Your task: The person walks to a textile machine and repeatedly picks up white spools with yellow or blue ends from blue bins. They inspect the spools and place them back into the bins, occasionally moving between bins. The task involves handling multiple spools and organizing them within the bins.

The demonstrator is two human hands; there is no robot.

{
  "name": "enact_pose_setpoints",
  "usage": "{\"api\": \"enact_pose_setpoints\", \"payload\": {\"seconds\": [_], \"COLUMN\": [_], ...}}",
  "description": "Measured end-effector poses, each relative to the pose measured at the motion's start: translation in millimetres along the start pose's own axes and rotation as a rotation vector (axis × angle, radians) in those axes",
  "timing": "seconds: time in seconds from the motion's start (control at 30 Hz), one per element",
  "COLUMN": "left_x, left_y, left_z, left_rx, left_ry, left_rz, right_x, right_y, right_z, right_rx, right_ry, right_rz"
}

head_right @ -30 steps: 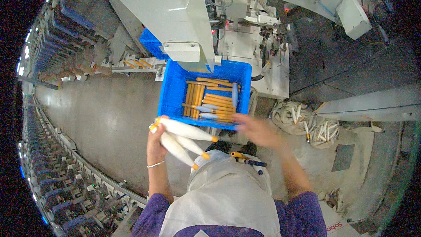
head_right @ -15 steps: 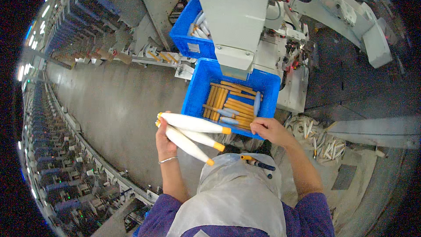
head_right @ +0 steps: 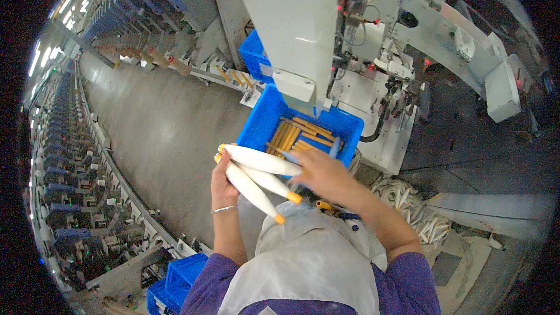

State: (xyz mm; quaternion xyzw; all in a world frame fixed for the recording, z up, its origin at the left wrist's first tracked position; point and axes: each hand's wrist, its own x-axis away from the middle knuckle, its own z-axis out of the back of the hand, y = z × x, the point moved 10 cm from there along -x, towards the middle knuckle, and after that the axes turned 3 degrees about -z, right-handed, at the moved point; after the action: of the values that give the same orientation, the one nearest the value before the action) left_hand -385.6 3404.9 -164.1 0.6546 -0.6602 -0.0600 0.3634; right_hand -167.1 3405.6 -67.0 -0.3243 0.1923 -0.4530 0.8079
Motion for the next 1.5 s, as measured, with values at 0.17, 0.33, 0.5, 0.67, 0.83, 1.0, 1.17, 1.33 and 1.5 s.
{"api": "enact_pose_setpoints", "payload": {"seconds": [0.17,0.33,0.5,0.67,0.83,1.0,1.17,1.33,1.5], "left_x": [6,13,15,23,18,6,7,15,18], "left_y": [-22,-36,-27,-21,-16,15,59,80,75], "left_z": [-26,-29,-39,-44,-37,-23,11,22,2], "left_rx": [-0.003,-0.104,-0.235,-0.283,0.048,0.137,0.101,0.088,0.042], "left_ry": [-0.059,-0.074,-0.160,-0.265,-0.253,-0.189,-0.038,0.006,-0.061], "left_rz": [0.082,0.155,0.057,0.028,0.084,-0.070,-0.263,-0.365,-0.364], "right_x": [2,9,5,1,2,55,101,239,115], "right_y": [16,22,4,6,37,47,242,420,315], "right_z": [-44,-53,-44,-49,-39,-37,67,143,50], "right_rx": [-0.268,-0.360,0.249,-0.050,-0.319,-0.344,-0.372,-0.164,-0.116], "right_ry": [-0.290,-0.439,-0.255,-0.385,-0.404,-0.607,0.083,0.818,0.245], "right_rz": [-0.193,-0.097,0.249,0.330,-0.058,-0.011,-0.455,-1.112,-0.562]}}
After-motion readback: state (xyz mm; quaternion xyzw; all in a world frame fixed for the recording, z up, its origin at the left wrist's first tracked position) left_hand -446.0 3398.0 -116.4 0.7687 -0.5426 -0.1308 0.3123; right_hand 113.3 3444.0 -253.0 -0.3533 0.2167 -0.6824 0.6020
